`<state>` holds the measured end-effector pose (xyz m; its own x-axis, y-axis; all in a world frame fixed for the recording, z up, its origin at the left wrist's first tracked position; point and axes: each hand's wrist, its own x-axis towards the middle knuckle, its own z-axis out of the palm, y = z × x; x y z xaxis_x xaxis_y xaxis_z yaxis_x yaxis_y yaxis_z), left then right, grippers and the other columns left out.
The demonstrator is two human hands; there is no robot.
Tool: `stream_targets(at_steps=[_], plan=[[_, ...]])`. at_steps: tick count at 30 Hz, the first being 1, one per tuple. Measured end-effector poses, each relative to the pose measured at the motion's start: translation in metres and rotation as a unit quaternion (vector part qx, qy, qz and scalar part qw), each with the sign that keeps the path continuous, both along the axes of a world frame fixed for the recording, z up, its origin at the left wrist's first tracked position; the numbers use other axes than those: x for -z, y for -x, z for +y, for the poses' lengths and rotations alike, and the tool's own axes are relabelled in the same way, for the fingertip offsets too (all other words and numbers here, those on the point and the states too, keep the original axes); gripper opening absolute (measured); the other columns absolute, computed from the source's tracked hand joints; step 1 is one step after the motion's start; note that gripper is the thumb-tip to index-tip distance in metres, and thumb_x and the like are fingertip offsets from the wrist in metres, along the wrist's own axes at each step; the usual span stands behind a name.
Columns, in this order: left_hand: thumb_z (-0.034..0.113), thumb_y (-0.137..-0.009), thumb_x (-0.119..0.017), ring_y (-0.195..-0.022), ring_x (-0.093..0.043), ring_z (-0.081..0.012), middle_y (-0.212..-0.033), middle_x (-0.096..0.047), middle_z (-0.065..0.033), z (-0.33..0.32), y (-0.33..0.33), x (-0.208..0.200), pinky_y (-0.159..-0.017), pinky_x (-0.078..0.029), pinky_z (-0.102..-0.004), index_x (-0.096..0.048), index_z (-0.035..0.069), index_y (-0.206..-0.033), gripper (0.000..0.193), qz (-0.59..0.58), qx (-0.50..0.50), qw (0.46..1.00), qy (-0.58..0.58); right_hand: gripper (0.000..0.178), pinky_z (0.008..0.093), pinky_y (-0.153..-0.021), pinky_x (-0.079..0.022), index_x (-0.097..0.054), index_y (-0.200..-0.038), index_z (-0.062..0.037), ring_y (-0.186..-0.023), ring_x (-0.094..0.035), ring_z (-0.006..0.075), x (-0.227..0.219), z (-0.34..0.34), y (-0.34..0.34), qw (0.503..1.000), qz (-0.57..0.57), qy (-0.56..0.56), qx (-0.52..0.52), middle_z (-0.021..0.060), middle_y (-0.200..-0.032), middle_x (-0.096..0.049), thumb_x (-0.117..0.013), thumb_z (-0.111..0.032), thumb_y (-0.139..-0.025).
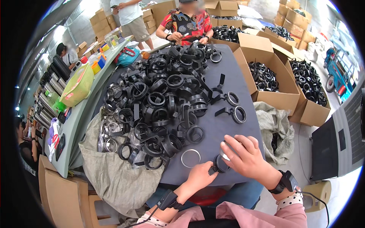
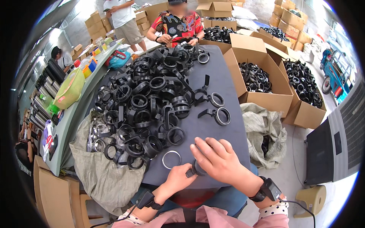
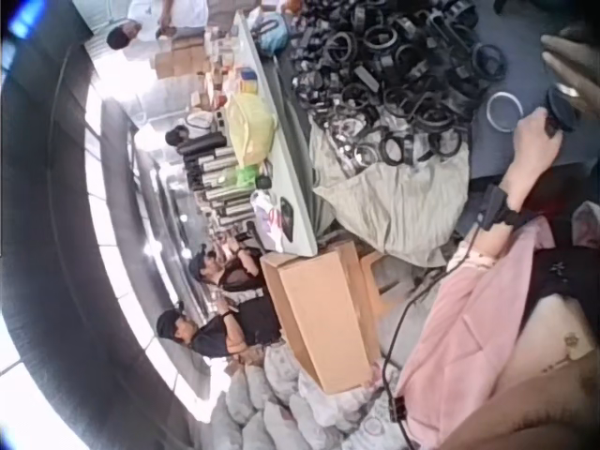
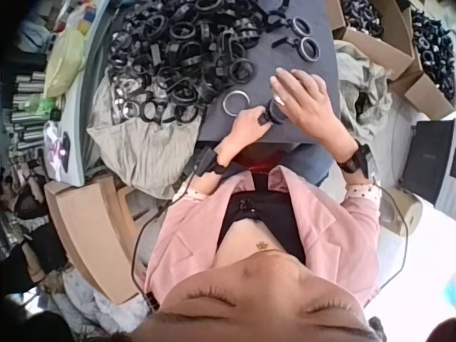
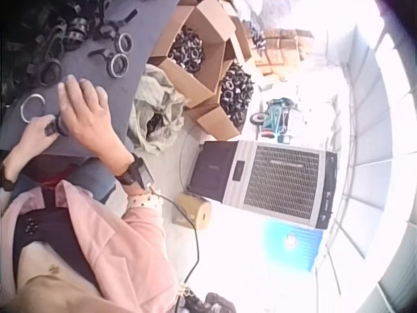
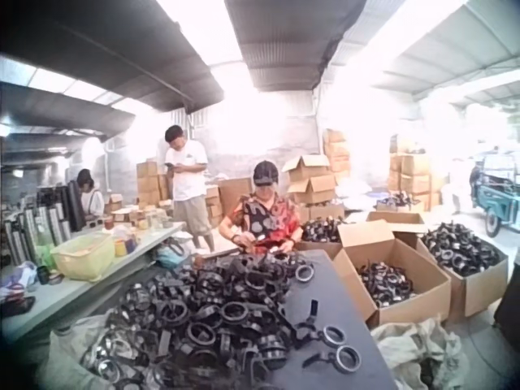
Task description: Manually assembling black plastic circular components in a manufacturing environment.
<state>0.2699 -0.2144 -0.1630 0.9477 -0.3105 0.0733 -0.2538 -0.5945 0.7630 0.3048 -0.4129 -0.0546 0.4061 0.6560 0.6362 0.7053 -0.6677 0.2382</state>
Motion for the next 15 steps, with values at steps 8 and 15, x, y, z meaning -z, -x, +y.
stream_targets(at_steps=[8,15], plan=[[0.024,-0.074,-0.071,-0.073,-0.066,-0.0372,-0.075,-0.067,-0.0164,0.000,-0.004,0.005,-0.063,-0.052,-0.0464,-0.065,0.005,-0.085,0.024,-0.012,-0.022,0.999,-0.024,0.065,0.0507,-0.102,-0.035,-0.041,-0.136,0.0042,-0.119,-0.044,0.0422,0.096,-0.008,0.002,0.890,0.414,-0.164,-0.093,0.0235,-0.131,-0.043,-0.063,-0.015,-0.077],[0.025,-0.074,-0.071,-0.071,-0.066,-0.0368,-0.074,-0.066,-0.0168,-0.002,-0.004,-0.002,-0.064,-0.053,-0.0458,-0.064,0.004,-0.081,0.023,0.021,-0.036,0.999,-0.035,0.068,0.0510,-0.101,-0.035,-0.042,-0.135,0.0052,-0.117,-0.045,0.0416,0.100,0.002,-0.004,0.909,0.382,-0.105,-0.128,0.0232,-0.129,-0.045,-0.064,-0.020,-0.076]])
